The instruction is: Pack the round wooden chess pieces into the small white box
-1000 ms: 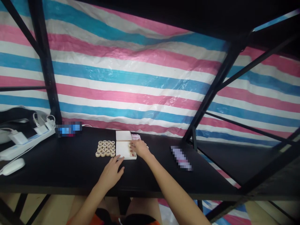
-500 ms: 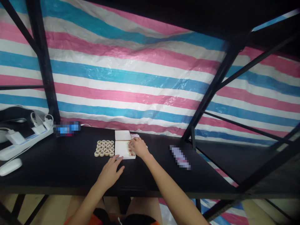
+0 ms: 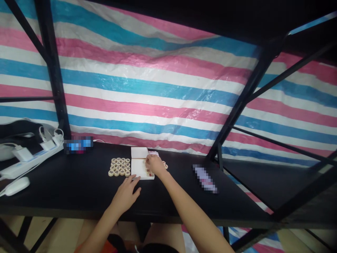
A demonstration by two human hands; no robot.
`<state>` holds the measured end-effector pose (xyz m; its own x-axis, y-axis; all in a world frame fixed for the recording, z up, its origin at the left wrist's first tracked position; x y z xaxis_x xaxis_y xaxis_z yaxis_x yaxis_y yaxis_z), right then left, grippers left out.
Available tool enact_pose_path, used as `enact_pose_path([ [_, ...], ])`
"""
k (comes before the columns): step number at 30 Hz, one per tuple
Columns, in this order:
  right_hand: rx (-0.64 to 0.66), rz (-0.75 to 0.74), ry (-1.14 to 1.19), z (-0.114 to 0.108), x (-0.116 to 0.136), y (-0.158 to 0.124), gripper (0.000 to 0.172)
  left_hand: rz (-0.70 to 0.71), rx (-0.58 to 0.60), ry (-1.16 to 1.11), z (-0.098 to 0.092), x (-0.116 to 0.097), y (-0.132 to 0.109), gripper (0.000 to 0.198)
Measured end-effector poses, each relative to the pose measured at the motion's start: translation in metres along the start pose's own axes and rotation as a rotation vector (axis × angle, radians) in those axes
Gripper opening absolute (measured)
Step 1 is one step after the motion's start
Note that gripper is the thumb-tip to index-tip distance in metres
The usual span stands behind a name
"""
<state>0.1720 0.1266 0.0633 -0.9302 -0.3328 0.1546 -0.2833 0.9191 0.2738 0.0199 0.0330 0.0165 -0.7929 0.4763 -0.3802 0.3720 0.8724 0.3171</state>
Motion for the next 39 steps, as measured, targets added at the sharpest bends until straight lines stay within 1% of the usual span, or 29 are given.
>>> enact_pose_path([
  [2, 0.017, -0.068, 0.046, -0.003, 0.006, -0.004, 0.02, -0.001, 0.003, 0.005, -0.001, -0.001, 0.0, 0.042],
  [5, 0.079, -0.194, 0.111, -0.005, 0.016, -0.017, 0.017, 0.0, 0.0, 0.01, -0.001, -0.001, 0.0, 0.042],
  [8, 0.128, -0.284, 0.159, -0.006, 0.02, -0.03, 0.015, -0.001, 0.002, 0.017, -0.001, -0.001, 0.0, 0.042],
  [12, 0.156, -0.336, 0.209, -0.006, 0.015, -0.037, 0.023, 0.0, 0.008, 0.02, -0.002, -0.001, -0.001, 0.042],
  [17, 0.16, -0.346, 0.234, -0.011, 0.006, -0.037, 0.033, -0.013, 0.012, 0.034, -0.002, -0.001, 0.0, 0.042],
  [19, 0.079, -0.295, 0.255, -0.017, -0.002, -0.041, 0.037, -0.008, 0.008, 0.032, -0.002, -0.001, 0.0, 0.041],
  [20, 0.012, -0.236, 0.273, -0.02, -0.01, -0.046, 0.039, -0.005, 0.007, 0.032, -0.002, -0.001, 0.0, 0.042],
  [22, -0.134, -0.074, 0.309, -0.021, -0.028, -0.059, 0.041, -0.003, 0.003, 0.033, -0.001, 0.0, 0.0, 0.042],
  [23, -0.172, -0.004, 0.317, -0.018, -0.036, -0.066, 0.041, -0.002, 0.0, 0.033, -0.001, 0.001, 0.0, 0.042],
  [25, -0.176, 0.071, 0.306, -0.006, -0.048, -0.08, 0.042, 0.002, -0.011, 0.025, 0.0, 0.001, -0.001, 0.041],
  [27, -0.151, 0.046, 0.252, 0.008, -0.05, -0.088, 0.046, 0.01, -0.017, 0.02, 0.0, 0.001, -0.001, 0.041],
  [30, -0.133, 0.037, 0.147, 0.018, -0.045, -0.087, 0.047, 0.012, -0.015, 0.024, 0.0, 0.001, -0.001, 0.041],
  [33, -0.13, 0.048, 0.091, 0.017, -0.039, -0.082, 0.039, -0.003, -0.011, 0.013, -0.001, 0.001, -0.001, 0.042],
  [35, -0.151, 0.051, 0.076, 0.014, -0.036, -0.084, 0.034, -0.006, -0.028, -0.014, -0.002, 0.001, -0.002, 0.04],
  [39, -0.237, 0.062, 0.099, 0.01, -0.035, -0.105, 0.027, -0.032, -0.083, -0.178, -0.009, 0.004, -0.003, 0.033],
])
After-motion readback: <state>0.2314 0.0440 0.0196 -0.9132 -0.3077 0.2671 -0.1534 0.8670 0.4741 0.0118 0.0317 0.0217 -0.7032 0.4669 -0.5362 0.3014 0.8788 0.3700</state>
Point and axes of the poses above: each hand's wrist, its own y-axis towards the middle knuckle, its own z-axis out of the palm, x = y × z, the point moved 4 cm from there along y, towards the middle knuckle, and after that the axes turned 5 degrees about y, right-handed, at the moved point
